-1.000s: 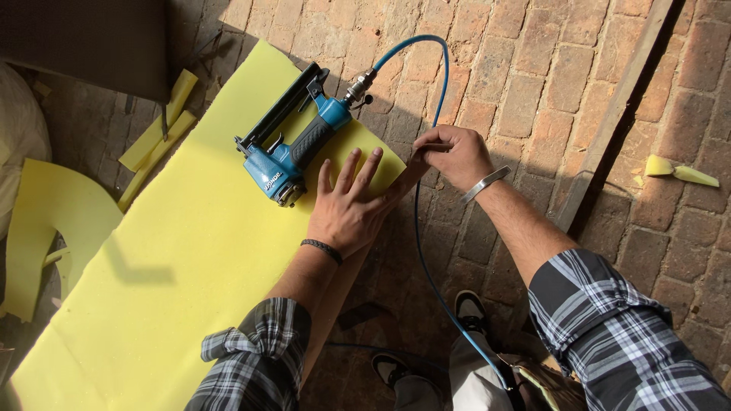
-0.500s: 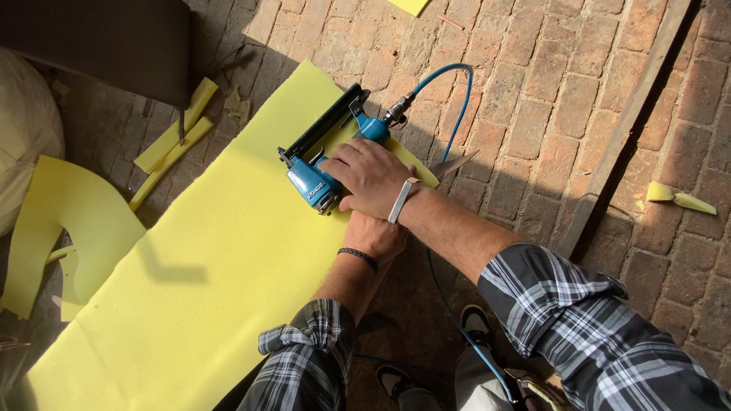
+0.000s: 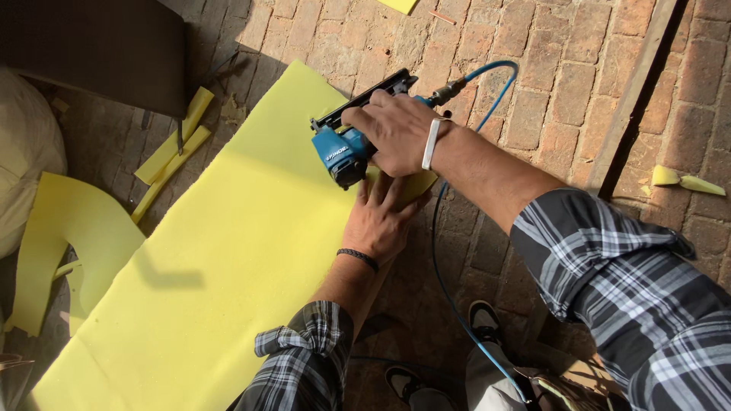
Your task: The person cuts a large sheet of yellow foam with a knife, then covers the foam with brown fabric using a staple gun. The person staples the fabric to the edges of the foam, smoothing it as they work.
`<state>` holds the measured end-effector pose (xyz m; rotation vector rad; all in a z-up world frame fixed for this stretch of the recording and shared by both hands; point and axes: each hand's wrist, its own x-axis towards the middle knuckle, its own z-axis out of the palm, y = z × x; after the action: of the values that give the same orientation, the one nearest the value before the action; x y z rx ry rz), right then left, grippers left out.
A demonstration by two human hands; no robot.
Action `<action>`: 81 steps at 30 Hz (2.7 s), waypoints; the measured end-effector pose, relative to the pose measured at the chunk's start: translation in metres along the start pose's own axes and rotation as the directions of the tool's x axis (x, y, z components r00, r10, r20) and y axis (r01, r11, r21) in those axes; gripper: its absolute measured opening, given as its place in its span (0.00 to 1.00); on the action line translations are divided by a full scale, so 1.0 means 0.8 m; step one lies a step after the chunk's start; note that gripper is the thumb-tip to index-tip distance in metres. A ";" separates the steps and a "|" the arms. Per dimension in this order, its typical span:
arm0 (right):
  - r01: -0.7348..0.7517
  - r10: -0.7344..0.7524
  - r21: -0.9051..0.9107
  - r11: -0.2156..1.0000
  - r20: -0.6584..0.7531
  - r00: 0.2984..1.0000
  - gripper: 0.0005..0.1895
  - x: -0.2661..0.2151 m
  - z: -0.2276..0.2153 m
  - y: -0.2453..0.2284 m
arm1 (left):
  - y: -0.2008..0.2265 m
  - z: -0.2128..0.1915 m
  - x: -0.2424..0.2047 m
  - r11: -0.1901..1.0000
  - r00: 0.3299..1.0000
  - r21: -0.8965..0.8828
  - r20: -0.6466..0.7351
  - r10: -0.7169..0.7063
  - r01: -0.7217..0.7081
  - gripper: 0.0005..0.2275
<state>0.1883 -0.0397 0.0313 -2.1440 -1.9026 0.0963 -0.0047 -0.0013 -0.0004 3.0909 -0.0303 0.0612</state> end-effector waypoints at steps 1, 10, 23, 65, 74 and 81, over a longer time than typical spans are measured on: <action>-0.072 0.077 0.059 0.996 -0.081 0.994 0.30 -0.019 -0.008 0.016 | -0.004 0.001 -0.002 1.000 1.000 0.027 -0.010 0.016 -0.016 0.23; -0.430 0.943 0.886 0.174 -0.024 0.331 0.22 -0.288 -0.013 -0.020 | -0.006 0.007 0.004 0.998 0.999 0.055 0.014 -0.029 0.028 0.18; -0.027 0.937 0.971 -0.238 0.236 0.257 0.13 -0.246 0.189 -0.147 | -0.001 0.004 0.002 0.994 0.994 -0.037 -0.013 -0.106 0.106 0.30; -0.212 0.883 0.960 -0.183 0.255 0.393 0.16 -0.326 0.171 -0.212 | -0.001 -0.022 0.000 0.966 0.985 -0.195 0.024 -0.170 0.171 0.32; -0.396 0.844 0.918 0.030 0.189 0.502 0.18 -0.344 0.138 -0.359 | 0.034 -0.047 -0.233 0.858 0.946 -0.407 0.052 -0.320 0.312 0.21; -0.471 0.785 0.875 0.110 0.214 0.581 0.19 -0.310 0.169 -0.564 | -0.085 -0.153 -0.723 0.634 0.707 -0.528 -0.087 -0.702 0.565 0.13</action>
<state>-0.3113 -0.2175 -0.0197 -1.7853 -0.2869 0.7144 -0.5862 0.0833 0.0955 2.3897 0.9300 0.4045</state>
